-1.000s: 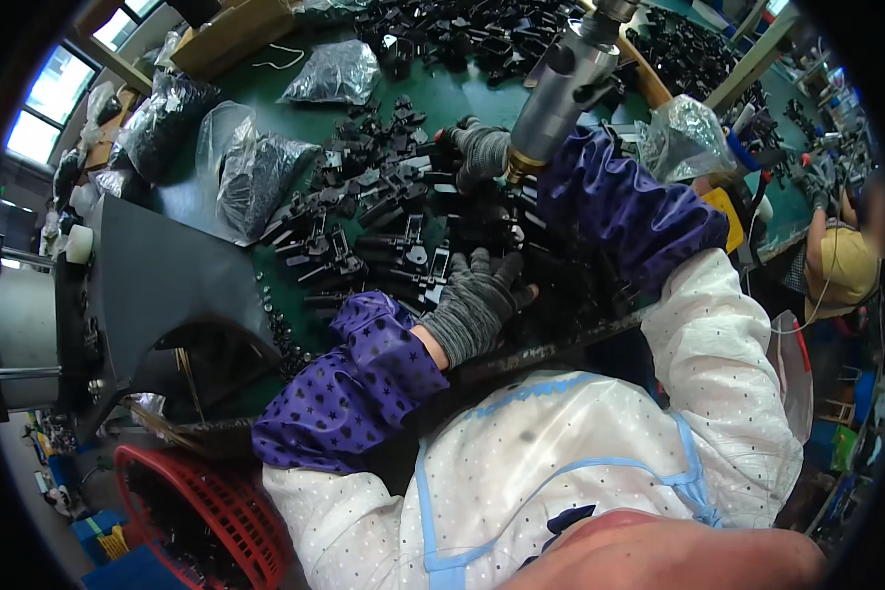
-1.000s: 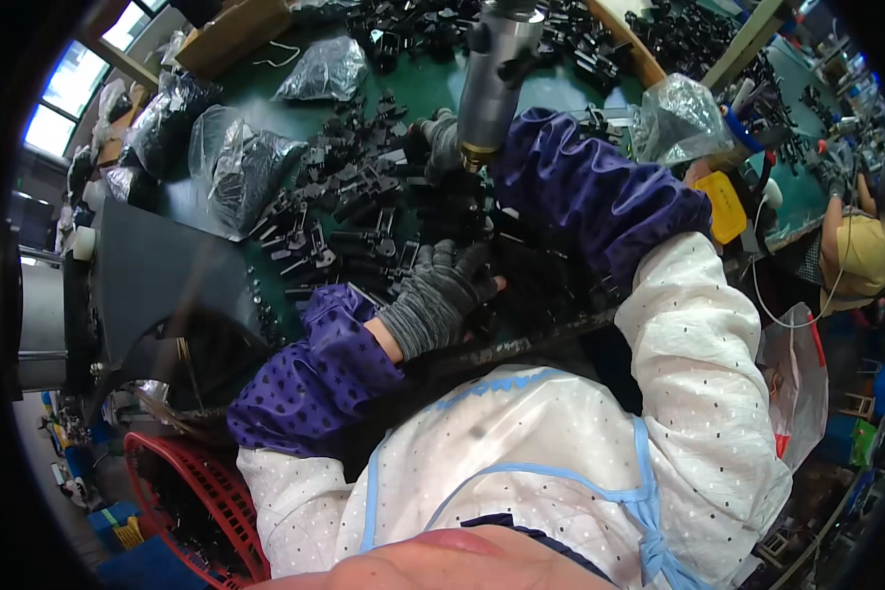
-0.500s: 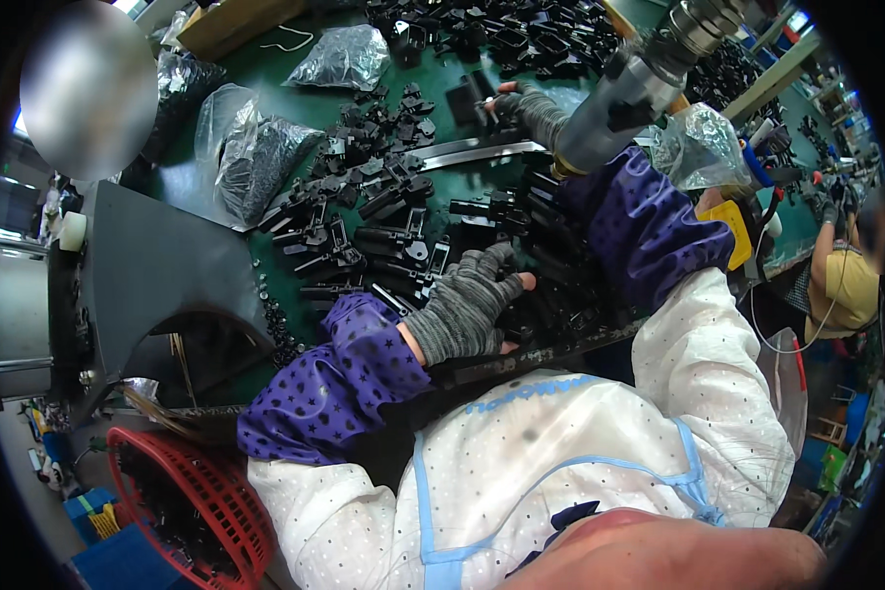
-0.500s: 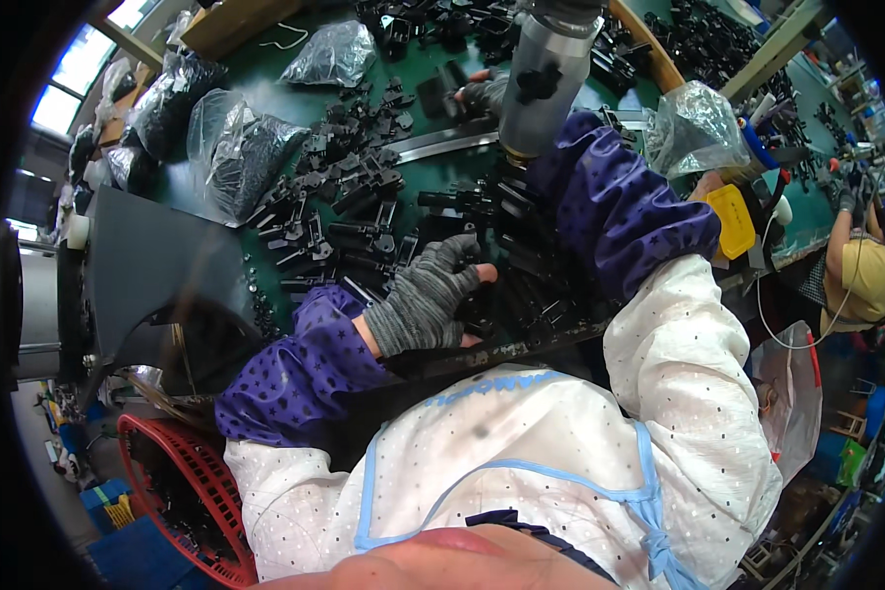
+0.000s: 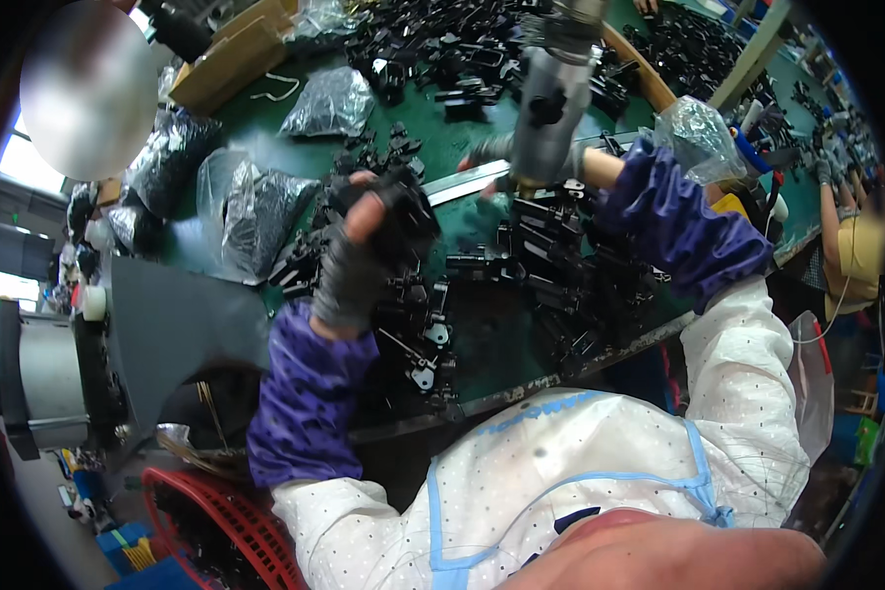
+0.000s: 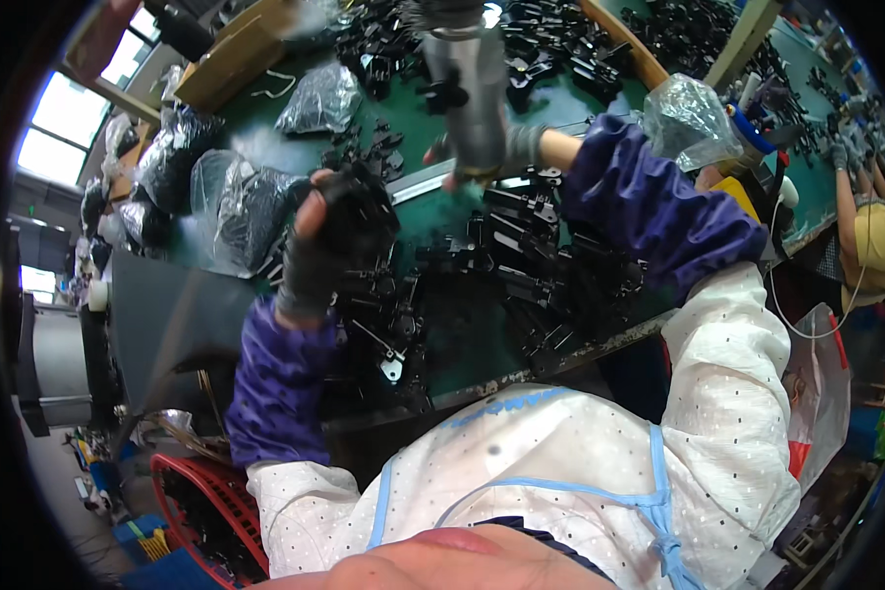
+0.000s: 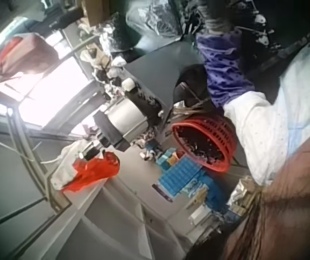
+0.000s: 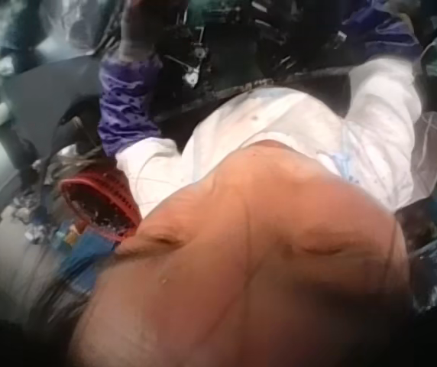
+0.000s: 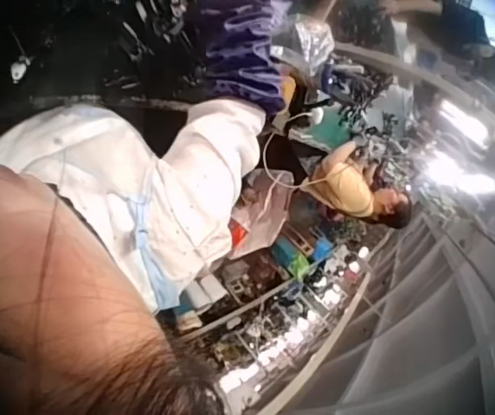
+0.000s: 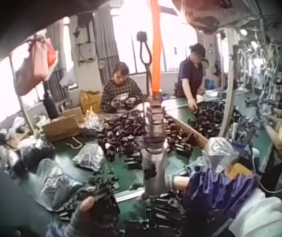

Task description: Assembling mechanical components using an air screwdriver on an assembly line.

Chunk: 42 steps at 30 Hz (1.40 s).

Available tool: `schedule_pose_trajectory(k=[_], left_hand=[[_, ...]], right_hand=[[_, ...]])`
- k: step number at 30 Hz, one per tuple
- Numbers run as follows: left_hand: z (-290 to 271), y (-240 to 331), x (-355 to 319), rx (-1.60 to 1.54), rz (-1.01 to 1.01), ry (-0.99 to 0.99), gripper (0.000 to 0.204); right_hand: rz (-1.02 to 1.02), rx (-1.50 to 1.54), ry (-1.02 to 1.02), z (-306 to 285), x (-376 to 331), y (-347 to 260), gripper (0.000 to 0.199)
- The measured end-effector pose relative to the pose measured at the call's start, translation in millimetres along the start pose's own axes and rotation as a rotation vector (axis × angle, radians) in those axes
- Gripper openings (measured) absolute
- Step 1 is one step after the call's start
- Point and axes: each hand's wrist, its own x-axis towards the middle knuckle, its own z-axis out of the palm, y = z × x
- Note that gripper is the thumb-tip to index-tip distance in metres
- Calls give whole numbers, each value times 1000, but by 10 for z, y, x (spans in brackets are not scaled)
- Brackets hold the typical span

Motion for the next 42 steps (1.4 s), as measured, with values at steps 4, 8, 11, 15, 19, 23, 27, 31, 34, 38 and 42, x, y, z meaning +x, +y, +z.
schedule_pose_trajectory(k=[4, 8, 11, 15, 19, 23, 27, 31, 34, 38, 42], left_hand=[[-251, 140, 711, -10, -131, 245, 25], [-190, -53, 1264, 194, -192, 408, 29], [-330, -240, 1553, 366, 153, 369, 47], [-116, -412, 1829, 399, 104, 322, 48], [-47, -405, 1880, 453, -20, 326, 49], [-44, -865, 2407, 560, -90, 304, 51], [-1628, -437, 3024, 969, 225, 571, 67], [-1188, -1110, 3284, 1463, 354, 596, 74], [-567, -1316, 3246, 1620, 358, 372, 73], [-811, -871, 3172, 1896, 314, 323, 71], [-463, -1106, 3458, 2087, 278, 231, 69]], right_hand=[[-58, -320, -262, 236, 94, -298, 57], [-16, -312, -257, 376, 46, -329, 55], [-119, -306, -115, 850, 276, -134, 53], [-94, -355, 68, 1221, 347, 102, 51], [342, 217, 299, 584, 232, -261, 34], [361, 527, 776, 173, 230, 880, 26], [587, 475, 923, -457, 466, 458, 25], [1029, 435, 1031, -757, -291, 1695, 33], [1147, 529, 1267, -732, -584, 2299, 38], [842, -545, 619, -647, 227, 1812, 31], [449, -1166, 605, -758, 35, 2179, 53]])
